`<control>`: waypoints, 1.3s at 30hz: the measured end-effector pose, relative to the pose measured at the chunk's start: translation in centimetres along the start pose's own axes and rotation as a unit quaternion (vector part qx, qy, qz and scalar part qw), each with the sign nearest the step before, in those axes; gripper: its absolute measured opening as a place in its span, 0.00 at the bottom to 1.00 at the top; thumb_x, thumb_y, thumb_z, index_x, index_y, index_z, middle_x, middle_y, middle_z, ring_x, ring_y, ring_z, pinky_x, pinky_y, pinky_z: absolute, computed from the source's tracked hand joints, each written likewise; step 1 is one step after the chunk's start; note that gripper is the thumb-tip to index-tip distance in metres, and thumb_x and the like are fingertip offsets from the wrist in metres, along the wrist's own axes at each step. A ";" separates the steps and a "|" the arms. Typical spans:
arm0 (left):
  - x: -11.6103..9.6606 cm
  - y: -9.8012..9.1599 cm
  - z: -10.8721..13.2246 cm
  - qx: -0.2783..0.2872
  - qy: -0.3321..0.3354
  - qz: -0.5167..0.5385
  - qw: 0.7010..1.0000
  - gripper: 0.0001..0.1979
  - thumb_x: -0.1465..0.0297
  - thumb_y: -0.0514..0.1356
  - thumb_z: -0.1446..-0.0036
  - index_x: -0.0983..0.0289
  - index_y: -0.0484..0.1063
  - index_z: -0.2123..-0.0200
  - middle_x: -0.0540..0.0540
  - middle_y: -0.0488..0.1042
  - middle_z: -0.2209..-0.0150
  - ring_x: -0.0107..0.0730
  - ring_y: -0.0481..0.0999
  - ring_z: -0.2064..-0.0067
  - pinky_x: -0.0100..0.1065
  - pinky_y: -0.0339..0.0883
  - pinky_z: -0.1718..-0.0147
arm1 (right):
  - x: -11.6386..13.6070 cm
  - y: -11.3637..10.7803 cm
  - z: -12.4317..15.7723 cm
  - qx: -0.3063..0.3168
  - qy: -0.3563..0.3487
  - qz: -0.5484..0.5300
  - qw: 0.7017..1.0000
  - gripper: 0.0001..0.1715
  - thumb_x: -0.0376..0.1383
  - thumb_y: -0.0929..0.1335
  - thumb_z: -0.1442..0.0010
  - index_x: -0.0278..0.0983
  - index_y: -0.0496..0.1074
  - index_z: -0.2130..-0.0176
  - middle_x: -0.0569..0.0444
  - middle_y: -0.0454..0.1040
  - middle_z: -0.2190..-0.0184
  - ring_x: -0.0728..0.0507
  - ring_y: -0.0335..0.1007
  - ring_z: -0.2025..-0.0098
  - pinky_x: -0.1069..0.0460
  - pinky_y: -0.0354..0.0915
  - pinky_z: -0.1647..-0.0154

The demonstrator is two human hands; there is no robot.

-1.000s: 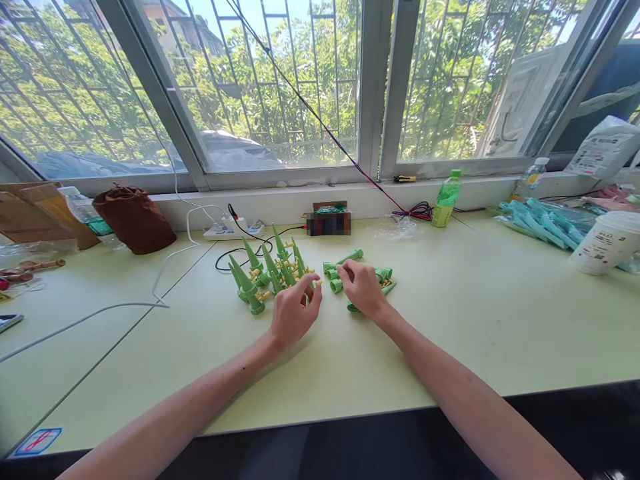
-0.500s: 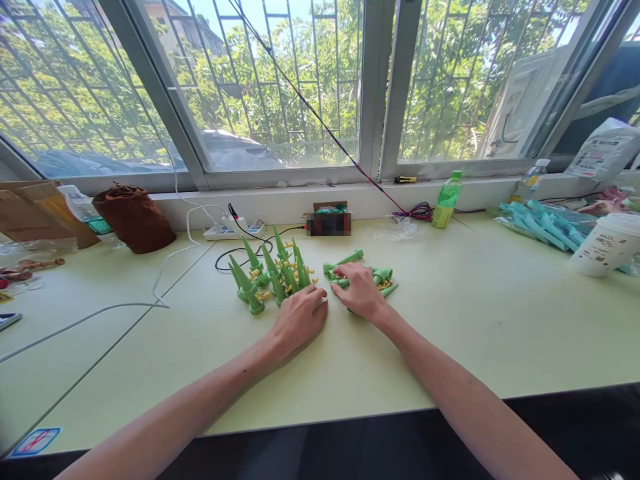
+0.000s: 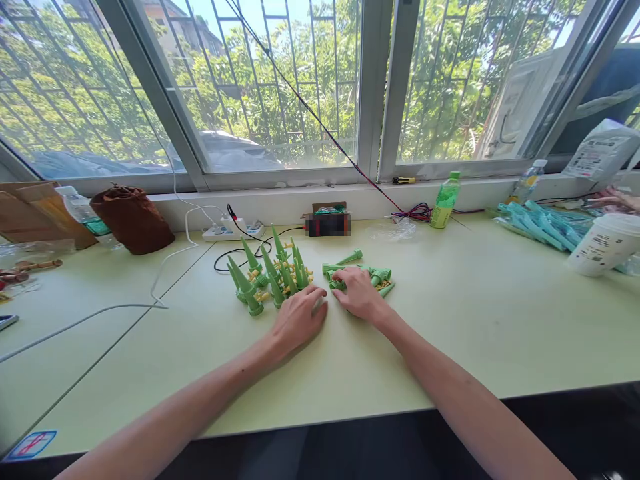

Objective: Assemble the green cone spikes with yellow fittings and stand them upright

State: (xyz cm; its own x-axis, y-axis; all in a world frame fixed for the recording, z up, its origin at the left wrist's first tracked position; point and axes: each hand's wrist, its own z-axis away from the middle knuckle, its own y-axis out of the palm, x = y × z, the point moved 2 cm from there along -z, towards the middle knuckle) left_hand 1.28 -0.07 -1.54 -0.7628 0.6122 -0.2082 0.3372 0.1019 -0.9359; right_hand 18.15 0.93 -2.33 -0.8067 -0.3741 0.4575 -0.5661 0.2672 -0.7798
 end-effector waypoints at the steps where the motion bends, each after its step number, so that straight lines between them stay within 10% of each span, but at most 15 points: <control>1: 0.0 0.0 0.0 -0.003 0.004 0.008 1.000 0.10 0.69 0.51 0.38 0.60 0.71 0.58 0.54 0.75 0.56 0.38 0.77 0.61 0.33 0.60 0.69 | 0.0 0.0 0.0 0.001 -0.001 -0.001 1.000 0.10 0.34 0.69 0.43 0.36 0.74 0.58 0.48 0.75 0.60 0.39 0.70 0.55 0.45 0.59 0.51; 25: 0.1 0.0 -0.4 -0.010 -0.016 0.130 0.991 0.09 0.65 0.57 0.41 0.63 0.71 0.60 0.56 0.74 0.59 0.38 0.75 0.60 0.34 0.65 0.63 | 1.7 -0.5 0.2 0.000 -0.059 -0.132 0.989 0.05 0.34 0.67 0.41 0.36 0.72 0.62 0.53 0.77 0.68 0.47 0.72 0.71 0.52 0.67 0.66; 39: -0.3 -0.4 -0.1 -0.049 -0.004 0.155 0.987 0.08 0.70 0.57 0.45 0.61 0.66 0.60 0.54 0.76 0.63 0.36 0.74 0.65 0.32 0.62 0.67 | 0.7 -1.5 -0.1 -0.144 0.031 -0.074 0.986 0.10 0.36 0.62 0.37 0.37 0.72 0.64 0.53 0.75 0.71 0.46 0.70 0.72 0.53 0.63 0.67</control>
State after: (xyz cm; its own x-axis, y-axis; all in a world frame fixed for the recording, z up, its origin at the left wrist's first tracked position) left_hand 1.45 -0.27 -1.12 -0.6183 0.6203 -0.4825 0.6062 -0.0143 -0.7952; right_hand 18.45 0.39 -0.77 -0.7152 -0.3755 0.5895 -0.6962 0.4574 -0.5532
